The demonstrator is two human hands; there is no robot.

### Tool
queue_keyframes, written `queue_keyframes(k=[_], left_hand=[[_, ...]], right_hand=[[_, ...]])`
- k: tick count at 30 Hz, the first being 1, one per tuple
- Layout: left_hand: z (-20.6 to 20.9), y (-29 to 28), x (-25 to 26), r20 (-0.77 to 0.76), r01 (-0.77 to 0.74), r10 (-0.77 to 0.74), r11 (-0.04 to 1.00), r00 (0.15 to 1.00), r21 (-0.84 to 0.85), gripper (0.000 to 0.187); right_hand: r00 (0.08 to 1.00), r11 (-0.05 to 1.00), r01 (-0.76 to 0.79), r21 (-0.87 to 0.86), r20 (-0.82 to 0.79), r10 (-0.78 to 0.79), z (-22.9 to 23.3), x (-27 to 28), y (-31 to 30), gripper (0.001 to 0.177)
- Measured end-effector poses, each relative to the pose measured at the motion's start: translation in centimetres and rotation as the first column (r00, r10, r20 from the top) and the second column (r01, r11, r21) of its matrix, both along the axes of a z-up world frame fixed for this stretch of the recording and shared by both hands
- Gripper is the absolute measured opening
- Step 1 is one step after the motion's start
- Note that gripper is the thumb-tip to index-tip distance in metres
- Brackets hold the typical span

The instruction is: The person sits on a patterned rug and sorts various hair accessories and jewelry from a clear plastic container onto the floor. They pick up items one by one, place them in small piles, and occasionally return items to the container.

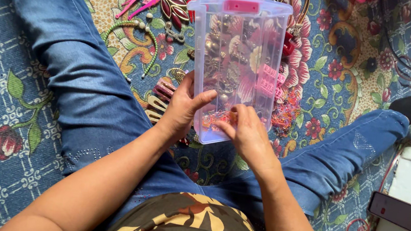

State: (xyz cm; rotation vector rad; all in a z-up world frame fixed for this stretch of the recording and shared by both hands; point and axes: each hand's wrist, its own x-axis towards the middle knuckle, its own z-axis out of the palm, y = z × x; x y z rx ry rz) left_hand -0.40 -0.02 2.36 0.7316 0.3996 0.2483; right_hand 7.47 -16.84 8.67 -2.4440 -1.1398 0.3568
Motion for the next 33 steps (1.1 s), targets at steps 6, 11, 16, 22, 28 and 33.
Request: queue_keyframes(k=[6, 11, 16, 22, 28, 33], left_hand=[[-0.2, -0.2, -0.2, 0.053, -0.005, 0.002, 0.998, 0.999, 0.057, 0.071], [0.1, -0.2, 0.0, 0.068, -0.004, 0.002, 1.0, 0.998, 0.022, 0.076], [0.5, 0.5, -0.1, -0.005, 0.048, -0.048, 0.999, 0.999, -0.014, 0.083], [0.0, 0.1, 0.1, 0.042, 0.064, -0.063, 0.997, 0.997, -0.036, 0.075], [-0.8, 0.0, 0.1, -0.044, 0.064, -0.068, 0.995, 0.997, -0.079, 0.074], [-1.2, 0.6, 0.1, -0.077, 0.054, -0.062, 0.993, 0.995, -0.106, 0.077]], right_hand=[[0.989, 0.994, -0.099, 0.054, -0.104, 0.104, 0.4, -0.9, 1.0, 0.045], [0.993, 1.0, -0.002, -0.008, -0.121, 0.001, 0.6, -0.6, 1.4, 0.026], [0.871, 0.941, 0.339, -0.002, -0.378, -0.314, 1.3, 1.5, -0.8, 0.023], [0.348, 0.722, 0.659, 0.209, -0.936, -0.048, -1.1, 3.7, -3.6, 0.027], [0.121, 0.554, 0.826, 0.104, -0.993, 0.007, -3.0, 5.5, -8.8, 0.025], [0.239, 0.409, 0.894, 0.182, -0.966, -0.093, -3.0, 9.5, -14.4, 0.021]])
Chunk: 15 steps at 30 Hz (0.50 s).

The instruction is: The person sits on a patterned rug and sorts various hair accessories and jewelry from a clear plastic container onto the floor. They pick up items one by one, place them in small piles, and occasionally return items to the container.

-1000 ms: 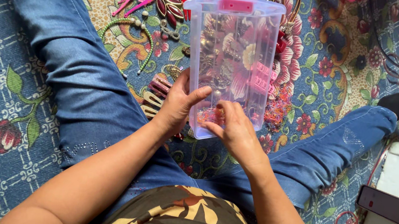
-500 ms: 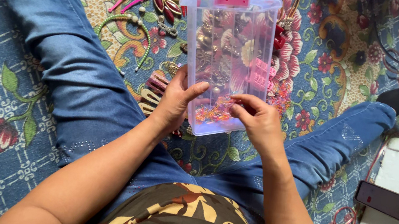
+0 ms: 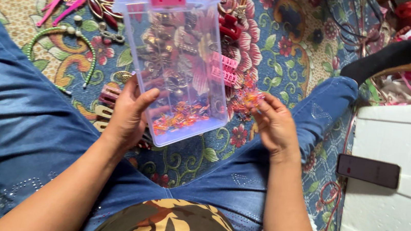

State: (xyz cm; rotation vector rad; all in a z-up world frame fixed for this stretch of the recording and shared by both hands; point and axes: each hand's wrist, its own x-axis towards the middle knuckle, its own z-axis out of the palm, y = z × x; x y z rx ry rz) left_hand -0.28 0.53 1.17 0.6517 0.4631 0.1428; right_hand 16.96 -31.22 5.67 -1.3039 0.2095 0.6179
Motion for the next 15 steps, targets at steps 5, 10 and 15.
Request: queue_keyframes(k=[5, 10, 15], left_hand=[[0.0, 0.0, 0.0, 0.002, 0.007, -0.007, 1.0, 1.0, 0.013, 0.078], [0.4, 0.1, -0.2, -0.009, 0.017, -0.017, 0.999, 1.0, 0.034, 0.08], [0.5, 0.1, -0.1, -0.002, 0.019, -0.019, 0.999, 1.0, 0.033, 0.08]], right_hand=[[0.998, 0.961, 0.03, -0.276, 0.065, -0.012, -2.3, 2.4, -3.6, 0.021], [0.99, 0.898, -0.025, -0.44, 0.113, 0.083, -5.9, 3.2, -3.9, 0.021], [0.967, 0.777, -0.08, -0.624, 0.14, 0.212, -6.5, 3.5, -3.9, 0.021]])
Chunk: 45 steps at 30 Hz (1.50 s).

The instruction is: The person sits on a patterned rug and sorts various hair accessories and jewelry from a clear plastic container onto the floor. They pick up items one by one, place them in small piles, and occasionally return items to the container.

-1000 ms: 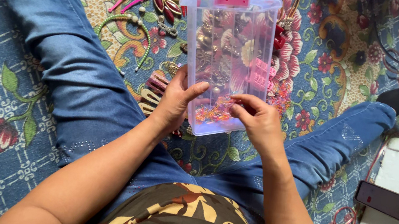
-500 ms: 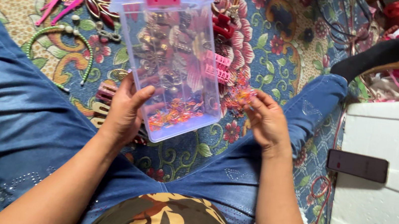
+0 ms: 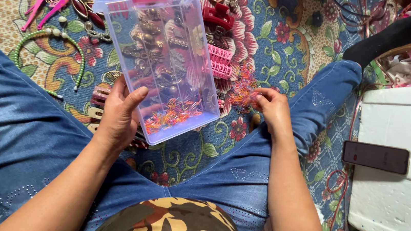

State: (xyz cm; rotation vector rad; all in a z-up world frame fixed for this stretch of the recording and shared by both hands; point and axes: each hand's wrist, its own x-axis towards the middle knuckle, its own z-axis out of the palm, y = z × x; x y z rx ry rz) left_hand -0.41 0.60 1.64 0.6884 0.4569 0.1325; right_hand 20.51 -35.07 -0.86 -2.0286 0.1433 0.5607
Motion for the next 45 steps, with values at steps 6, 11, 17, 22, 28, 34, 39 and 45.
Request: queue_keyframes(k=[6, 11, 17, 22, 28, 34, 39, 45], left_hand=[[-0.3, 0.1, 0.1, 0.002, -0.006, 0.006, 1.0, 1.0, -0.003, 0.079], [-0.2, 0.1, 0.2, -0.018, -0.006, 0.006, 1.0, 1.0, -0.013, 0.082], [-0.1, 0.1, 0.2, -0.026, 0.0, 0.0, 1.0, 1.0, 0.001, 0.081], [-0.2, 0.1, 0.1, -0.014, 0.003, -0.003, 1.0, 1.0, 0.003, 0.08], [0.2, 0.1, 0.3, 0.002, -0.004, 0.004, 0.999, 1.0, -0.041, 0.081], [0.8, 0.7, -0.2, 0.106, 0.038, -0.02, 0.984, 0.994, -0.177, 0.081], [0.1, 1.2, -0.3, 0.139, 0.0, 0.018, 0.991, 0.99, -0.132, 0.103], [-1.1, 0.5, 0.0, 0.129, 0.079, -0.066, 0.992, 0.989, -0.095, 0.142]], right_hand=[[0.997, 0.989, -0.077, -0.127, 0.013, 0.079, 0.3, -0.9, 0.6, 0.017], [0.991, 0.978, -0.132, -0.164, 0.007, 0.135, 0.8, -1.2, 1.0, 0.015], [0.99, 0.97, -0.124, -0.211, -0.087, 0.108, 1.2, -1.7, 1.4, 0.019], [0.993, 0.958, -0.116, -0.264, -0.011, 0.117, 2.4, -2.0, 1.6, 0.019], [0.994, 0.994, -0.065, -0.093, 0.084, 0.073, 6.2, -3.2, 3.8, 0.023], [0.925, 0.81, -0.364, 0.46, 0.077, 0.372, 9.2, -7.3, 10.3, 0.062], [0.925, 0.848, -0.372, 0.377, 0.226, 0.305, 12.0, -11.1, 13.7, 0.065], [0.847, 0.924, -0.383, 0.001, 0.4, 0.351, 15.7, -12.8, 15.1, 0.062]])
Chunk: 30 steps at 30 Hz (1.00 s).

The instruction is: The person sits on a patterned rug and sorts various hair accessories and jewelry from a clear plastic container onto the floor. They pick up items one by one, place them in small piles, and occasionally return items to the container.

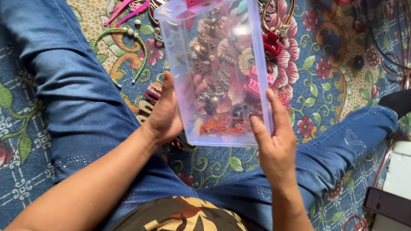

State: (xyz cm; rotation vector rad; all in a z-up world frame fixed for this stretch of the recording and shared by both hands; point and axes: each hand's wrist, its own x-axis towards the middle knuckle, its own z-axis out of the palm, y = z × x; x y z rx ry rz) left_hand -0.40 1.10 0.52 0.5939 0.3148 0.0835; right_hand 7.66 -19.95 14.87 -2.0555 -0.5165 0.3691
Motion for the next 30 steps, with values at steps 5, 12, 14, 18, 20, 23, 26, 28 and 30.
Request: queue_keyframes(k=[5, 12, 14, 18, 20, 23, 26, 28, 30], left_hand=[[0.5, 0.1, 0.5, -0.058, -0.165, 0.159, 0.978, 0.986, -0.125, 0.129], [1.5, 1.3, 0.0, -0.001, 0.053, -0.056, 0.951, 0.998, -0.305, 0.053], [0.9, 1.4, 0.1, 0.015, 0.049, -0.047, 0.951, 0.999, -0.306, 0.041], [-0.8, -0.2, 0.5, 0.037, -0.075, 0.094, 0.934, 0.995, -0.35, 0.043], [-1.5, -1.2, 0.7, 0.025, -0.151, 0.177, 0.898, 0.984, -0.413, 0.045], [-2.0, -2.1, 0.6, -0.057, -0.184, 0.176, 0.909, 0.983, -0.374, 0.044], [-1.3, -1.9, 0.4, -0.062, -0.182, 0.172, 0.898, 0.983, -0.4, 0.043], [-0.6, -1.6, 0.3, -0.039, -0.167, 0.165, 0.907, 0.985, -0.387, 0.045], [0.1, -1.3, 0.4, -0.006, -0.131, 0.141, 0.897, 0.99, -0.423, 0.044]], right_hand=[[0.998, 0.997, -0.065, 0.048, 0.002, 0.065, 1.4, 0.6, -0.1, 0.06], [0.967, 0.938, -0.136, 0.319, -0.162, 0.195, -0.9, 4.0, -2.5, 0.081], [0.941, 0.843, 0.032, 0.538, -0.301, 0.157, -2.1, 5.4, -2.5, 0.094], [0.844, 0.655, 0.481, 0.583, -0.511, -0.164, -4.3, 5.3, 0.0, 0.11], [0.875, 0.719, 0.387, 0.578, -0.477, -0.088, -4.8, 3.2, 1.4, 0.113], [0.967, 0.811, 0.066, 0.581, -0.238, 0.092, -5.1, -0.1, 3.4, 0.114], [0.988, 0.856, 0.157, 0.492, -0.084, -0.133, -4.7, -0.5, 4.4, 0.114], [0.988, 0.923, 0.133, 0.362, 0.031, -0.154, -4.6, -0.2, 4.3, 0.112], [0.986, 0.989, -0.072, 0.129, 0.156, 0.052, -4.9, 0.0, 3.8, 0.108]])
